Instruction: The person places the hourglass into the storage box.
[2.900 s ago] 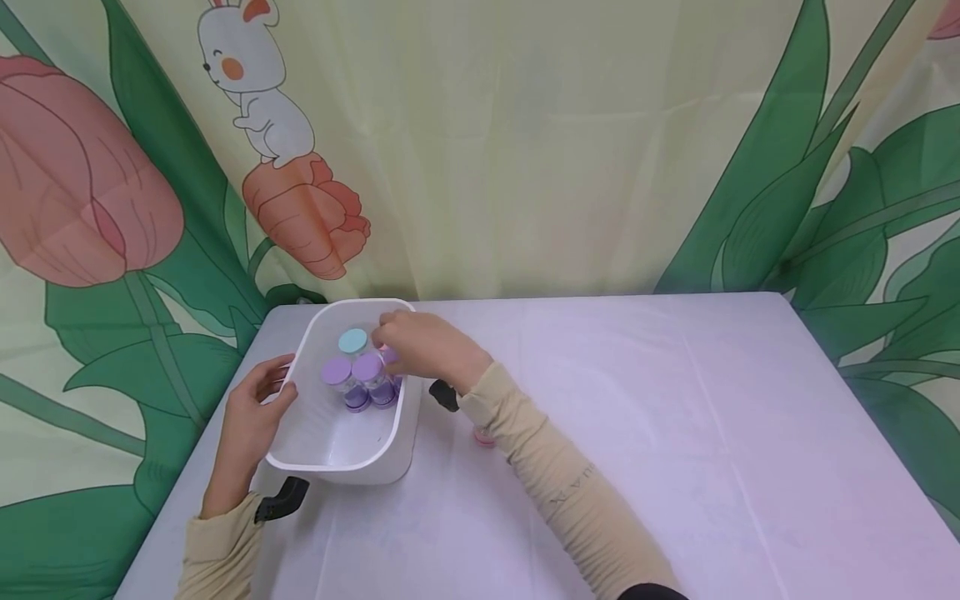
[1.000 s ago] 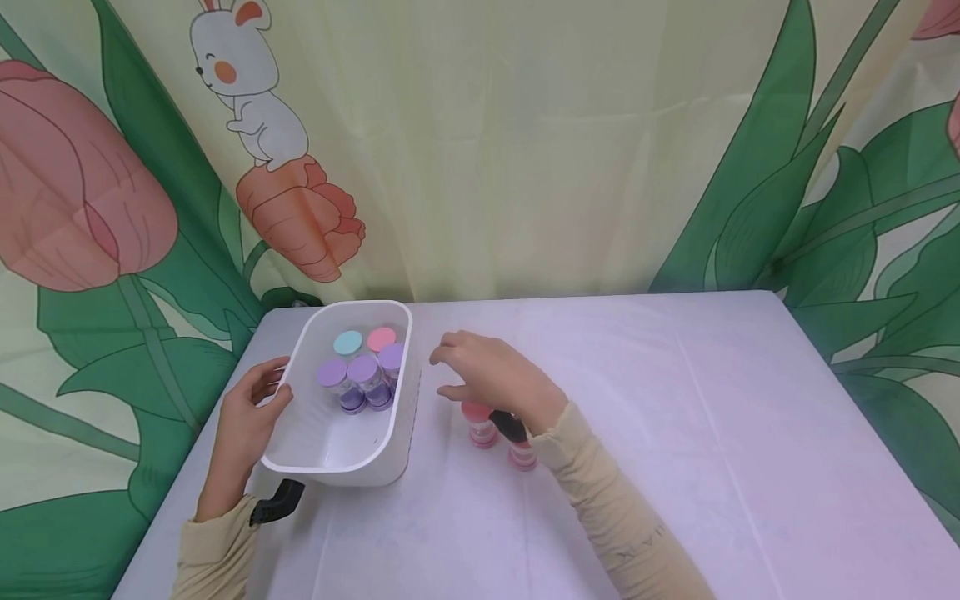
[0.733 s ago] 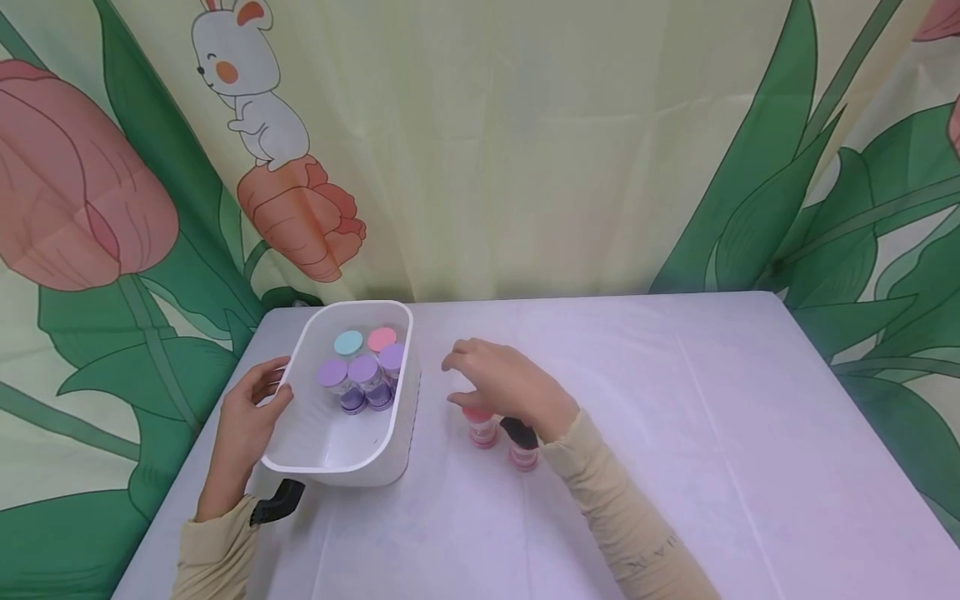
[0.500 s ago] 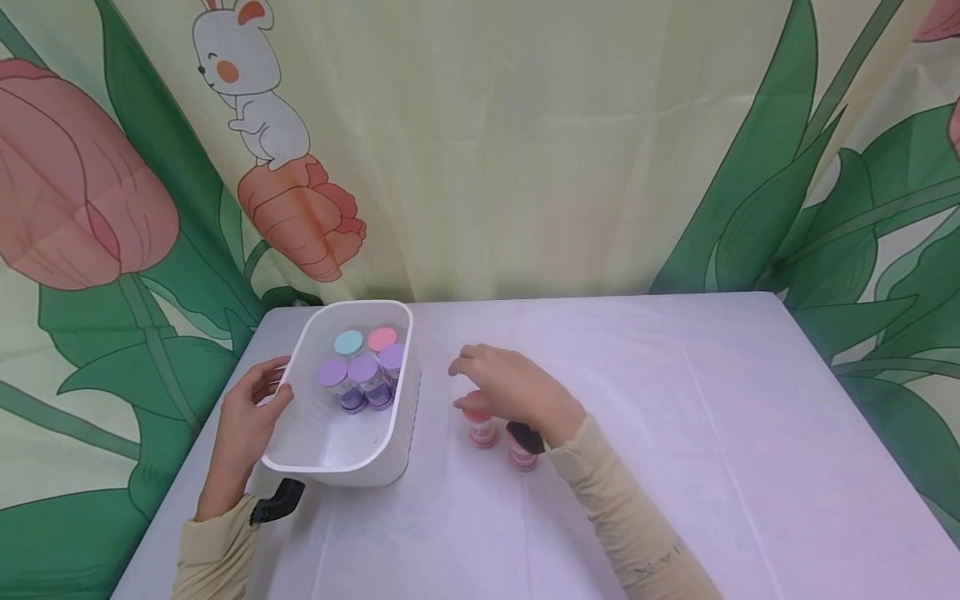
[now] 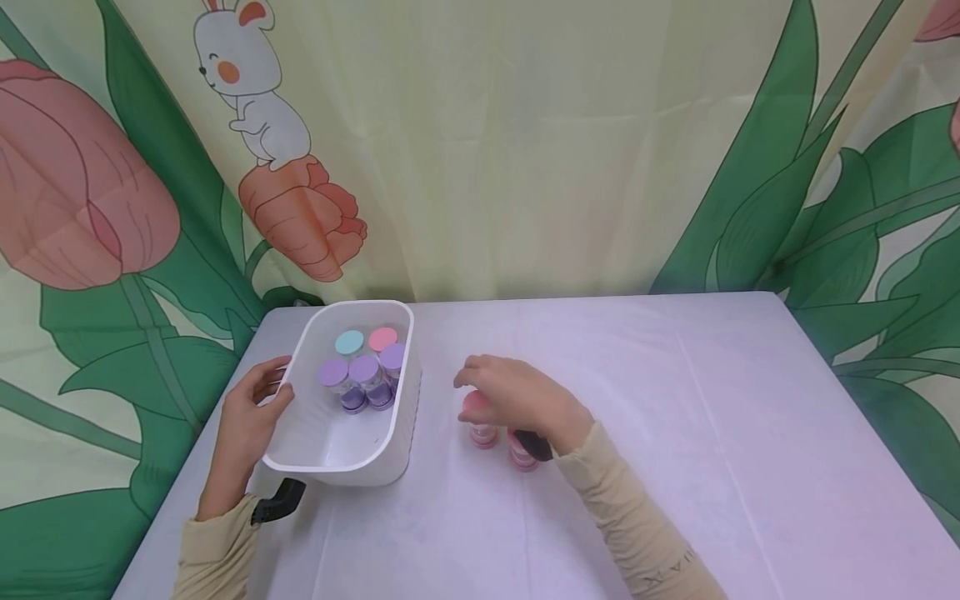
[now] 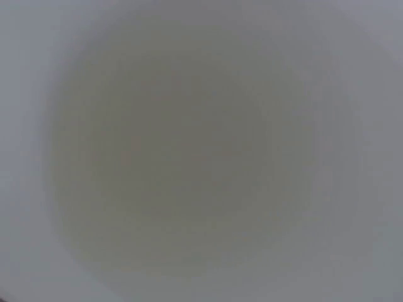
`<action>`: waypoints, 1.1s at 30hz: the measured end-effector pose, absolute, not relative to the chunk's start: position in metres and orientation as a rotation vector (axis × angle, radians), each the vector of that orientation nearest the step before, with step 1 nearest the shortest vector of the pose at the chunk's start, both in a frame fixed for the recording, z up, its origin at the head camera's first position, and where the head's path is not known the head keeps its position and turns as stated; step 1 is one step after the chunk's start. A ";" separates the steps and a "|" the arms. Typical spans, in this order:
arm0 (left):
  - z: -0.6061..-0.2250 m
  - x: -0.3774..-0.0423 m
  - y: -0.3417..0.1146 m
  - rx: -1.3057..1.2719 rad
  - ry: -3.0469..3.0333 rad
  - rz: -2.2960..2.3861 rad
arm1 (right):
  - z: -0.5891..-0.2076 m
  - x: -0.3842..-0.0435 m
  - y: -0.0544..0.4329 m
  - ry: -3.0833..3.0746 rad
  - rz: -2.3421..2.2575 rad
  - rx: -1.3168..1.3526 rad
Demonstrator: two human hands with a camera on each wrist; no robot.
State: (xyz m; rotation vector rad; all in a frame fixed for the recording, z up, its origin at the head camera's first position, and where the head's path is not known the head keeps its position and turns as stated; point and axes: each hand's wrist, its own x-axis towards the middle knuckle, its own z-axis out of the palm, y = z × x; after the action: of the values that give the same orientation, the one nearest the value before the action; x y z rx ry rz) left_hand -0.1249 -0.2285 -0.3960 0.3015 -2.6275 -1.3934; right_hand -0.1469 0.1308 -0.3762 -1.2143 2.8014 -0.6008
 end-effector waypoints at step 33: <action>-0.396 -0.125 -0.228 0.297 -2.625 -1.395 | -0.362 -0.149 0.129 2.748 -0.574 -1.372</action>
State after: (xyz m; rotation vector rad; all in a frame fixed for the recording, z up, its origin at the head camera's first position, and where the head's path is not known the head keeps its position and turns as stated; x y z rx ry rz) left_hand -0.1248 -0.2285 -0.3964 0.2969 -2.6250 -1.3950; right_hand -0.1493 0.1286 -0.3623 -1.3716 2.7477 -0.5741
